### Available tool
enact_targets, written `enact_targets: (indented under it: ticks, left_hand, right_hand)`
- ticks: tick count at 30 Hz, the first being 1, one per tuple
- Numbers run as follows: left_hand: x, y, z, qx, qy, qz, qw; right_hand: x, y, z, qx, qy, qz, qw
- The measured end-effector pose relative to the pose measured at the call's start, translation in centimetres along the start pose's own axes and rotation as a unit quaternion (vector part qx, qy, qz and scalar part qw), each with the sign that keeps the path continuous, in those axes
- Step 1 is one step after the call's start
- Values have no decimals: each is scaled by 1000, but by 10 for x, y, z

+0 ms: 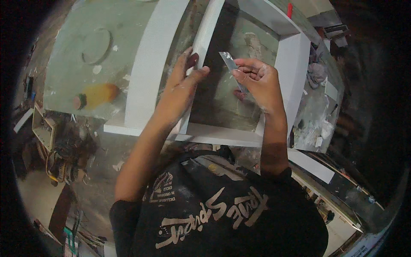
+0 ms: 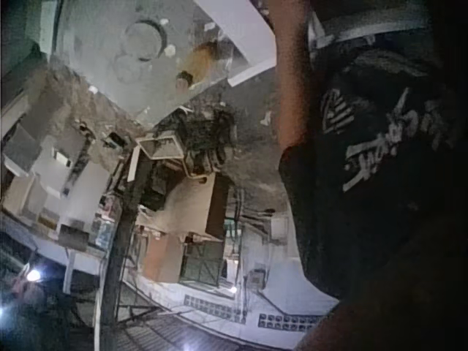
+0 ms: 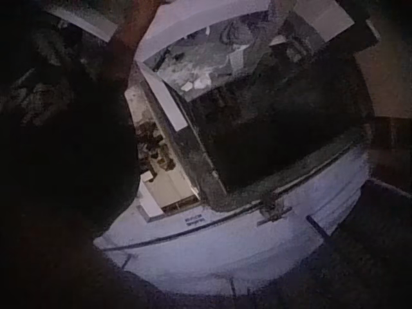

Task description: The person applies putty to the joints of a white wooden shelf unit using a small scraper, smooths the putty with their fingers, and later applies water from a bottle to the surface.

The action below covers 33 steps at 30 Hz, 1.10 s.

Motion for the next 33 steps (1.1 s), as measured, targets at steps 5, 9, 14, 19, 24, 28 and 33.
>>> enact_targets:
  ticks: [5,9,14,19,24,28,33]
  left_hand:
    - [0,-16,0,-24,29,5,999]
    - [-2,-23,-1,-22,35,2,999]
    - [-15,-41,-7,-49,17,24,998]
    - [-21,-37,4,-57,-16,27,998]
    - [-7,33,-7,-15,-71,-10,997]
    - [9,65,-4,66,-82,-51,993]
    - [17,76,0,149,-55,-66,985]
  right_hand:
    - [-10,4,-28,37,8,6,999]
    - [-7,-12,-23,74,69,22,995]
    - [-6,-37,-23,88,128,81,985]
    - [3,-61,-6,102,80,126,984]
    - [3,-64,6,17,41,142,989]
    - [-9,-60,7,-27,36,169,985]
    - [-8,-51,20,44,80,102,991]
Point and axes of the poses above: each hand's wrist, its own y-axis away from the middle knuckle, its own x-axis out of the back of the hand, z = x × y, the point moved 1 cm from there along -y, towards the middle knuckle, and after that the axes turned 15 degrees about -y, right-handed, at the moved point
